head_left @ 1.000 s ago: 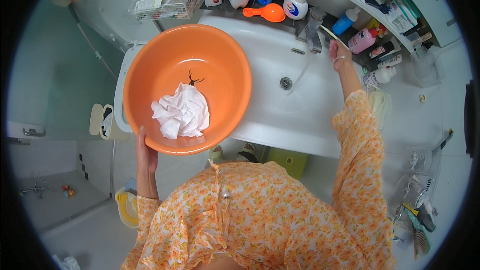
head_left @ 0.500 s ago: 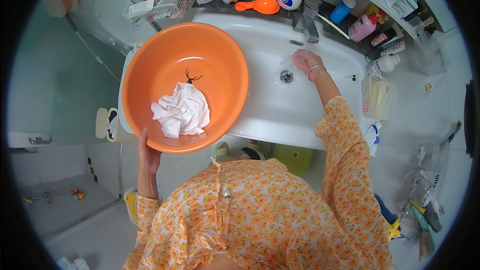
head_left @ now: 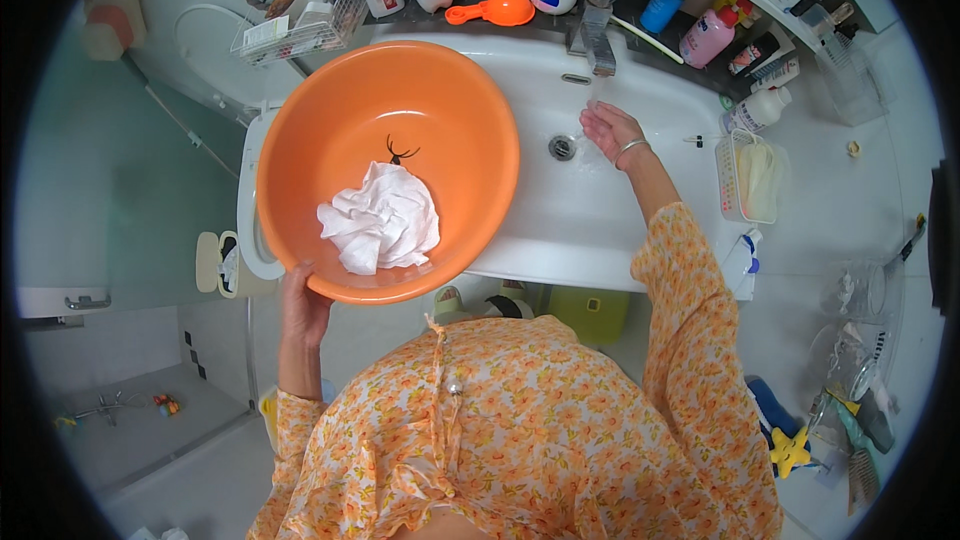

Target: The person places an orange basin in a bathroom sink and turns on the tap to fill it with water. They retrieve a white cloth, place it in the basin, and wash it by hand under the running water. After rinsing, they carry the basin out of the bathroom and into a bedroom.

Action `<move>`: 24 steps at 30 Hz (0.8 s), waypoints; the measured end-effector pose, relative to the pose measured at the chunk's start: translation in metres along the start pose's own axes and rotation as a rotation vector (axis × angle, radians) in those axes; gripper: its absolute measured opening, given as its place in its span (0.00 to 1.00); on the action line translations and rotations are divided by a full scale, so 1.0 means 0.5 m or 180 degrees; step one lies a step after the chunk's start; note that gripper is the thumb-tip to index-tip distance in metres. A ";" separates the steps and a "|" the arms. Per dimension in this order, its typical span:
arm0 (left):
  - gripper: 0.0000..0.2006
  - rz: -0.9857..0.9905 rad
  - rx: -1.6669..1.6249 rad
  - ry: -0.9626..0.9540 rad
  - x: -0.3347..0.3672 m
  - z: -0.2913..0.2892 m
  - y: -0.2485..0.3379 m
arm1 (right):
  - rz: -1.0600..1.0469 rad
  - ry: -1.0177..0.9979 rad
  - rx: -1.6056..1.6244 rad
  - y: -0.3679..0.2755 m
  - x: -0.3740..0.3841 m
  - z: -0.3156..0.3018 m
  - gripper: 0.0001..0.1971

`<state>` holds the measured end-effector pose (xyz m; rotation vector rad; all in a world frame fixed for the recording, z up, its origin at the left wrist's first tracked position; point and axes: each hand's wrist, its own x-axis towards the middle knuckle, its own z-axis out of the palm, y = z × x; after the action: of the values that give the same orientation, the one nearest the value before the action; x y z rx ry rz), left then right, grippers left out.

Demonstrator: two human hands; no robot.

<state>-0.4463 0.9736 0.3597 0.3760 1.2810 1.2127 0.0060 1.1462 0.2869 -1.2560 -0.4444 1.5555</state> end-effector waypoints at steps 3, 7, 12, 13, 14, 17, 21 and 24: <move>0.16 0.0028 0.0073 -0.0057 -0.002 0.052 -0.001 | -0.0074 0.0139 0.0002 0.007 0.008 -0.026 0.09; 0.18 0.0053 0.0405 -0.0297 0.015 0.119 -0.022 | -0.0013 0.0335 0.0147 0.015 0.003 -0.055 0.09; 0.17 -0.0158 0.0658 -0.0526 0.042 0.202 -0.046 | -0.0122 0.0575 0.0225 0.003 -0.012 -0.099 0.09; 0.16 -0.0185 0.0670 -0.0597 0.045 0.222 -0.049 | -0.0129 0.0579 0.0223 -0.004 -0.013 -0.110 0.09; 0.16 -0.0249 0.0724 -0.0621 0.048 0.240 -0.052 | -0.0265 0.0796 0.0240 -0.015 -0.015 -0.117 0.09; 0.15 -0.0415 0.0840 -0.0708 0.067 0.281 -0.071 | -0.0544 0.1105 0.0277 -0.050 -0.022 -0.124 0.09; 0.14 -0.0479 0.0901 -0.0898 0.099 0.310 -0.106 | -0.0923 0.0867 0.0515 -0.081 -0.040 -0.093 0.07; 0.12 -0.0556 0.0891 -0.0982 0.113 0.330 -0.128 | -0.0689 0.0374 0.0157 -0.065 -0.035 -0.053 0.08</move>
<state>-0.2837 1.0593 0.3338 0.6160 1.1870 0.7938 0.0432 1.1357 0.3109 -1.2123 -0.4480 1.2964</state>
